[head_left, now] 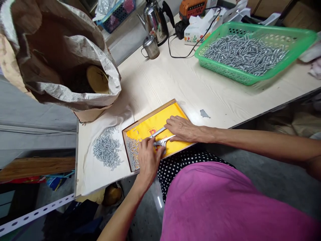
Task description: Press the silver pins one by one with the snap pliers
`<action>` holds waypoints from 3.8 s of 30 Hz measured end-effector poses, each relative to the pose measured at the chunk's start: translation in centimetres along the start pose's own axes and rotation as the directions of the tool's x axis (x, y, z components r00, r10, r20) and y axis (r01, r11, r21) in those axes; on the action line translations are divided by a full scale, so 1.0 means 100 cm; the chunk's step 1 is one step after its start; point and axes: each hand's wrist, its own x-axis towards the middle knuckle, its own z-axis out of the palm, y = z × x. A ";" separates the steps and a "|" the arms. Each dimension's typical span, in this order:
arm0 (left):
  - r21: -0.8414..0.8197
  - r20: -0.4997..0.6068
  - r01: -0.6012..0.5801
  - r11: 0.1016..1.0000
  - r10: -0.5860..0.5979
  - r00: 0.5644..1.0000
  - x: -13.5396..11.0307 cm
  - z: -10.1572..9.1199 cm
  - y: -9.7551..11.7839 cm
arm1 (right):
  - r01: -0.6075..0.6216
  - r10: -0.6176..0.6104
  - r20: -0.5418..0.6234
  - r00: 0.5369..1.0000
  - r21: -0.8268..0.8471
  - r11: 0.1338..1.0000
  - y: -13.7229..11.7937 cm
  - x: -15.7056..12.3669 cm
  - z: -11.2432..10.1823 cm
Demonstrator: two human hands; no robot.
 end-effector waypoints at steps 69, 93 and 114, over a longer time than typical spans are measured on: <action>0.375 0.087 0.297 0.878 -0.353 0.932 0.028 -0.054 -0.173 | 0.037 -0.054 -0.200 0.978 -0.087 0.996 -0.019 -0.017 0.032; -0.329 0.118 0.260 0.908 -0.234 0.965 -0.007 -0.028 -0.059 | 0.009 -0.023 -0.186 0.982 -0.073 0.997 -0.019 -0.016 0.030; -0.636 0.476 0.668 0.386 -0.485 0.734 -0.006 0.002 -0.023 | 0.002 -0.006 -0.076 0.997 -0.048 0.999 -0.020 -0.016 0.026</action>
